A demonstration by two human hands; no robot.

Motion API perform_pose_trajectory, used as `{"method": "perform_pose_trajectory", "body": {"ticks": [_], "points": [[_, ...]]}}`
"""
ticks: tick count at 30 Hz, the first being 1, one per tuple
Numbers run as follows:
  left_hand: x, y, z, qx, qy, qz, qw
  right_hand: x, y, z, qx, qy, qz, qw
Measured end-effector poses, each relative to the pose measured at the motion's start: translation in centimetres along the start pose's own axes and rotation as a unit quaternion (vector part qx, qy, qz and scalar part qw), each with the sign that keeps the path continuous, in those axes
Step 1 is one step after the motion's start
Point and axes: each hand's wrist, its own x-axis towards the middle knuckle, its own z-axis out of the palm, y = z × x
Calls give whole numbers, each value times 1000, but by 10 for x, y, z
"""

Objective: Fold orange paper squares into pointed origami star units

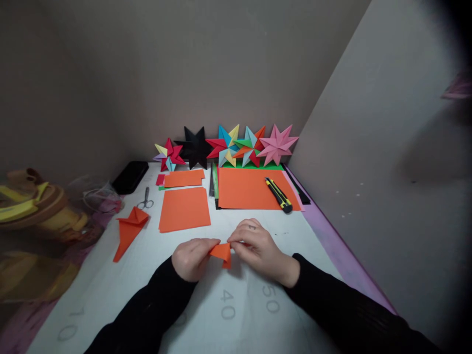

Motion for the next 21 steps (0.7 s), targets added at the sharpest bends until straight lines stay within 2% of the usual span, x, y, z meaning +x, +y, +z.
{"method": "perform_pose_trajectory", "body": {"ticks": [6,13,18,21], "points": [[-2,2,2,-11,-16,-24,1000,0,-1,0,25,1,0,1000],[-2,1,2,-6,-10,-1,1000,1,-3,0,32,-2,7,999],[-1,3,5,-1,31,13,999,-1,-2,-1,14,-20,-12,1000],[0,8,7,-43,37,-22,998,-2,-1,-1,10,-25,-17,999]]}}
